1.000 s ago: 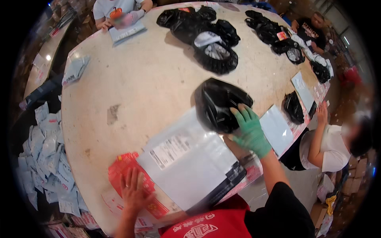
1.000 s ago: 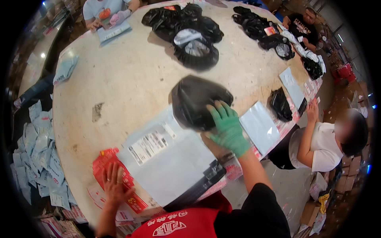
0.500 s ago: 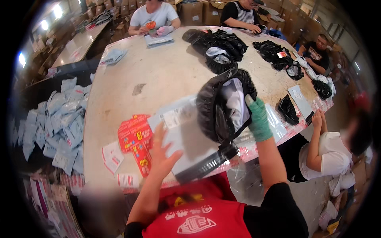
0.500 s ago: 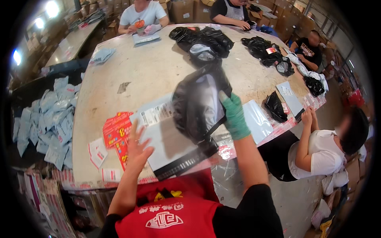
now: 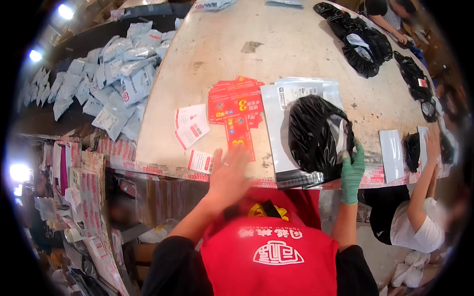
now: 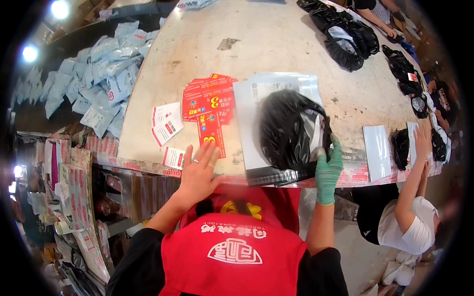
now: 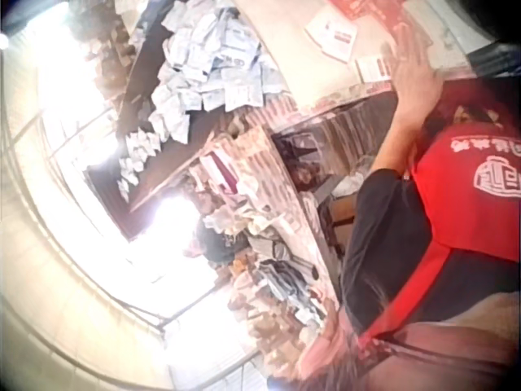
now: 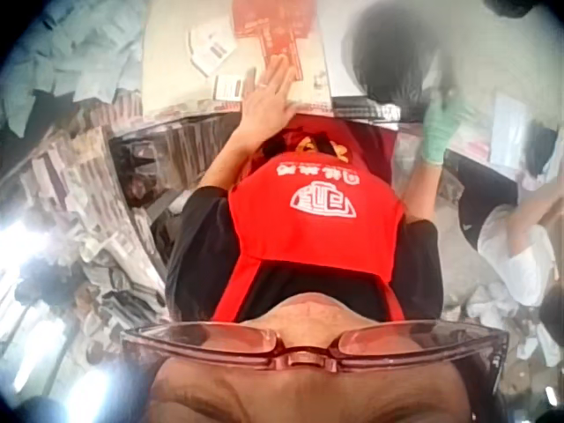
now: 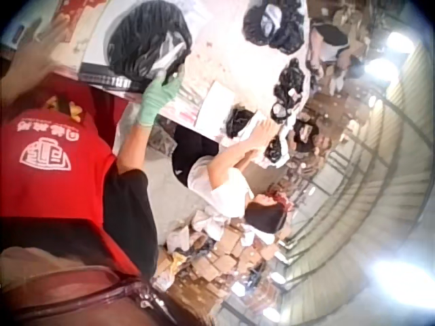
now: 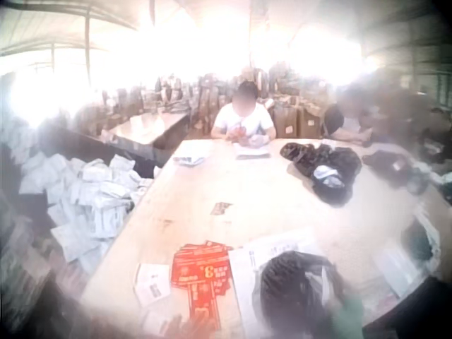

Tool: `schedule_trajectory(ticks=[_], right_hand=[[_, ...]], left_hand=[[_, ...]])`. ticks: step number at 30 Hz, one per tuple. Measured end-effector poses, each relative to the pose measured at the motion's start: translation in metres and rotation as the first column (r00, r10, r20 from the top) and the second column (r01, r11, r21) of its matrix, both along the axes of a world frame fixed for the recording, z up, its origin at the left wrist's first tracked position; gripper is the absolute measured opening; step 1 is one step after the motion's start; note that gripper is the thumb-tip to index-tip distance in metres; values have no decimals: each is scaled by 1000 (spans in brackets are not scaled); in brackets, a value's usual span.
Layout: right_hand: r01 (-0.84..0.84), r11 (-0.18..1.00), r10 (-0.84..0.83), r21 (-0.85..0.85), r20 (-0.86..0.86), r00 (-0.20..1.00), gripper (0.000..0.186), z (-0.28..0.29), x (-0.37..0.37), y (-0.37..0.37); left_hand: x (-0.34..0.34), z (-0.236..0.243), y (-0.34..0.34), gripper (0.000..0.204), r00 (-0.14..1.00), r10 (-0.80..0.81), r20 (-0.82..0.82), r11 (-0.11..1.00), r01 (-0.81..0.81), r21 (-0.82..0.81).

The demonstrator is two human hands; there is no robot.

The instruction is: The person is sorting through a pile of packages on a conveyor belt, placing them onto a table, and then inserting promotional materials and black items into individual mailers before sealing them.

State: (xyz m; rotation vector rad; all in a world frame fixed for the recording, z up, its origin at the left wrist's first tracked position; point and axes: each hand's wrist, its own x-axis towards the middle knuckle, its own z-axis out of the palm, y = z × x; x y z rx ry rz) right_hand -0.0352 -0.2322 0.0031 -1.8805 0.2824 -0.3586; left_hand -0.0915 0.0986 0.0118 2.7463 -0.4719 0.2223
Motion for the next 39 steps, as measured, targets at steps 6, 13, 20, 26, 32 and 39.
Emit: schedule_trajectory(ticks=[6,13,20,26,32,39], right_hand=[[20,999,-20,43,-5,1000,43,-10,-10,11],[-144,887,197,-438,78,977,37,36,-39,42],[-430,485,737,-762,92,669,52,39,-17,141],[-613,371,898,-697,100,429,28,30,-6,144],[-803,595,800,11,81,594,10,9,-31,123],[-561,736,642,380,-127,756,25,10,-28,128]], left_hand=[[-19,-18,37,47,984,-137,113,990,139,-5],[-12,-27,48,16,932,-265,248,925,318,-209],[-12,-4,20,9,968,129,-216,459,-251,-852],[-41,19,21,14,975,-136,-176,622,-55,-781],[-30,20,93,54,990,138,1,975,-135,-174],[-33,-9,105,14,983,-44,177,988,69,-140]])
